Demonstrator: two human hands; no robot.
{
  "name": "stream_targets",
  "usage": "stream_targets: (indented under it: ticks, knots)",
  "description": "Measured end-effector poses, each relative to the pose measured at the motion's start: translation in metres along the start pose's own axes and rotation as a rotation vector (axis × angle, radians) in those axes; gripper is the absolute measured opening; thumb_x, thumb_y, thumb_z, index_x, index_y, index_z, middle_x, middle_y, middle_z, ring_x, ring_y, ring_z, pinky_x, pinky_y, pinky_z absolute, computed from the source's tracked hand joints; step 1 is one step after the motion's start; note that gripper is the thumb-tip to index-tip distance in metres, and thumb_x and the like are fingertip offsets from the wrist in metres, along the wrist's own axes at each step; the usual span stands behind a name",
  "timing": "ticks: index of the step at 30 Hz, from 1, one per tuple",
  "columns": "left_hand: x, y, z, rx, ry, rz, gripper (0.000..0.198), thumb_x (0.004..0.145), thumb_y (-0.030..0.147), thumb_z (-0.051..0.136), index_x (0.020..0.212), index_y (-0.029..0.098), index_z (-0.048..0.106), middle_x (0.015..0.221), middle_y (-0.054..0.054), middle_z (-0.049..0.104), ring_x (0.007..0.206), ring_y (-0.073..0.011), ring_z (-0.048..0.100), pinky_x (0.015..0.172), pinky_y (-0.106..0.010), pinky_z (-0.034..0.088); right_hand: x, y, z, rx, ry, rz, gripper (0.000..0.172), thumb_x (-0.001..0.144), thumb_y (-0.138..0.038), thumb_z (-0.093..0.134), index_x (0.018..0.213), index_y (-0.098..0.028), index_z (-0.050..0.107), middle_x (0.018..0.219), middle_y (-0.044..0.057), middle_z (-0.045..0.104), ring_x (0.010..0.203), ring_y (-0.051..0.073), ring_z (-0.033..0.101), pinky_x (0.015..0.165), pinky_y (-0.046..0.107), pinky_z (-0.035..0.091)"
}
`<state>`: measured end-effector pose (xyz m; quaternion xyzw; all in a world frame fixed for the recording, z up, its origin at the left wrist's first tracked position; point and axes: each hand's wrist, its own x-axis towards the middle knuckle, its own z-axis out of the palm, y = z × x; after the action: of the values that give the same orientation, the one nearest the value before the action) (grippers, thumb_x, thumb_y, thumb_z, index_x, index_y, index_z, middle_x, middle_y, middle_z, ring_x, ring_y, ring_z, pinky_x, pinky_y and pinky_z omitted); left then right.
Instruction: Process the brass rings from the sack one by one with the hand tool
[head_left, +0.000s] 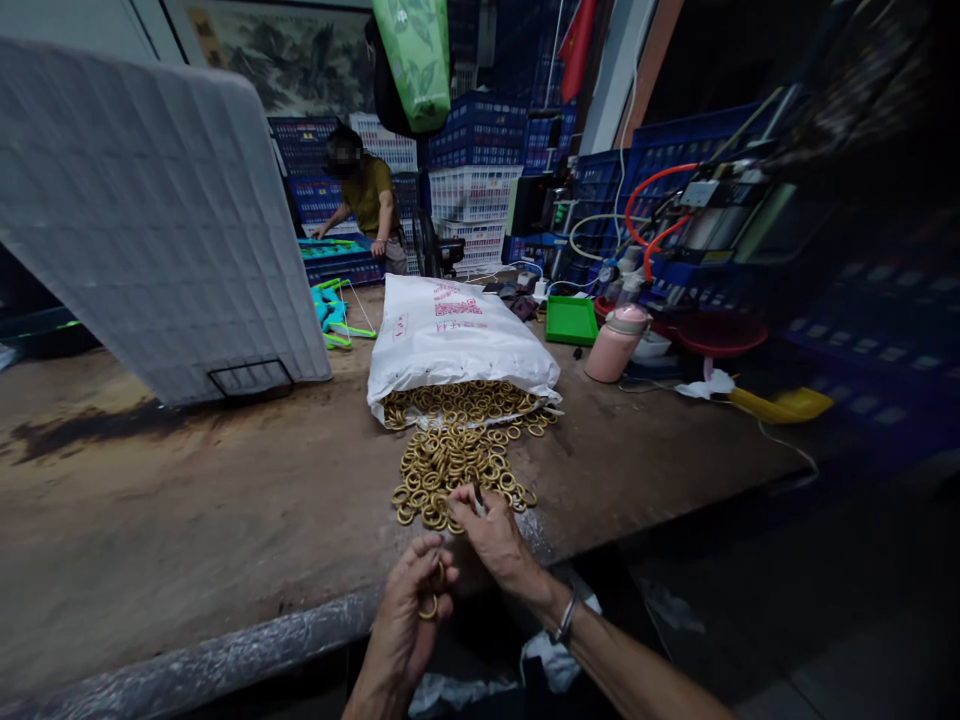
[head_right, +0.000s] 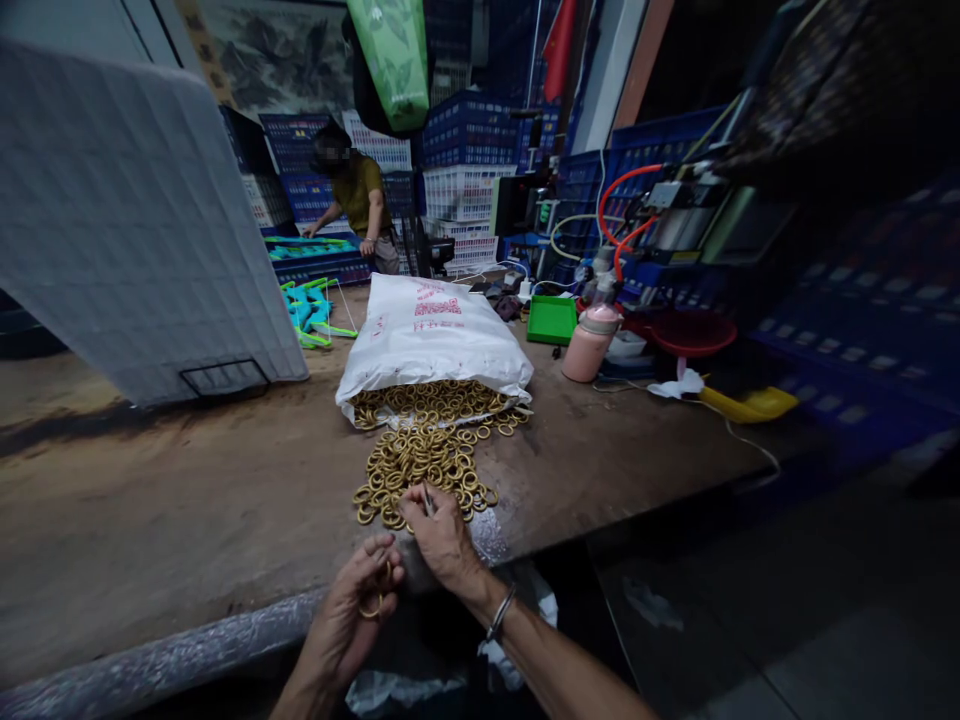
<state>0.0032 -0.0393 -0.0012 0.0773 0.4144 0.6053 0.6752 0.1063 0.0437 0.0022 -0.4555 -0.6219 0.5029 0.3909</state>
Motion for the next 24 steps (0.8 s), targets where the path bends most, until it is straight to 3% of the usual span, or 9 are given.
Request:
stream_targets:
  ticks: [4,8,13,16,19,24]
  knots:
    - [0.005,-0.003,0.009,0.002,-0.037,0.05,0.033,0.065,0.03,0.067,0.093,0.017,0.056,0.069,0.0,0.058,0.055,-0.0086,0.054,0.039,-0.014,0.029,-0.013,-0.002,0.006,0.325,-0.098,0.2,0.025,0.069,-0.042,0.054,0.074,-0.018,0.051,0.057,-0.004,0.048,0.048,0.008,0.043,0.045,0.019,0.035]
    - [0.007,-0.007,0.012,0.04,-0.021,0.135,0.025,0.064,0.033,0.068,0.077,0.014,0.057,0.06,0.003,0.052,0.046,-0.005,0.044,0.037,-0.014,0.026,-0.021,-0.001,0.01,0.455,-0.203,0.282,0.025,0.071,-0.042,0.052,0.076,-0.018,0.048,0.054,-0.006,0.047,0.042,0.006,0.041,0.043,0.019,0.036]
    - [0.01,-0.005,0.008,0.351,0.102,0.258,0.025,0.065,0.039,0.064,0.063,0.015,0.056,0.045,0.007,0.044,0.037,-0.0044,0.034,0.037,-0.015,0.027,-0.017,0.003,0.0,0.094,-0.102,0.067,0.019,0.074,-0.036,0.051,0.075,-0.017,0.054,0.065,-0.002,0.052,0.059,0.009,0.048,0.057,0.02,0.039]
    - [0.009,0.0,0.004,0.706,0.1,0.469,0.017,0.068,0.033,0.06,0.068,0.017,0.063,0.051,0.004,0.054,0.048,-0.0098,0.047,0.051,-0.02,0.039,-0.015,-0.001,-0.008,-0.095,-0.103,-0.029,0.019,0.076,-0.035,0.048,0.079,-0.017,0.055,0.07,-0.002,0.054,0.064,0.01,0.048,0.06,0.02,0.038]
    - [0.007,0.003,0.0,0.963,0.059,0.645,0.015,0.07,0.028,0.056,0.073,0.018,0.068,0.066,-0.002,0.065,0.065,-0.017,0.057,0.066,-0.026,0.043,-0.015,-0.008,-0.01,-0.254,-0.164,-0.095,0.016,0.076,-0.033,0.049,0.078,-0.018,0.055,0.065,-0.003,0.052,0.059,0.009,0.045,0.056,0.019,0.034]
    - [0.004,0.003,-0.003,0.978,0.102,0.687,0.014,0.07,0.026,0.057,0.075,0.019,0.068,0.074,-0.004,0.069,0.072,-0.0203,0.06,0.07,-0.027,0.045,-0.015,-0.009,-0.003,-0.407,-0.122,-0.074,0.018,0.077,-0.026,0.044,0.062,-0.017,0.05,0.052,-0.005,0.041,0.051,0.007,0.036,0.049,0.019,0.025]
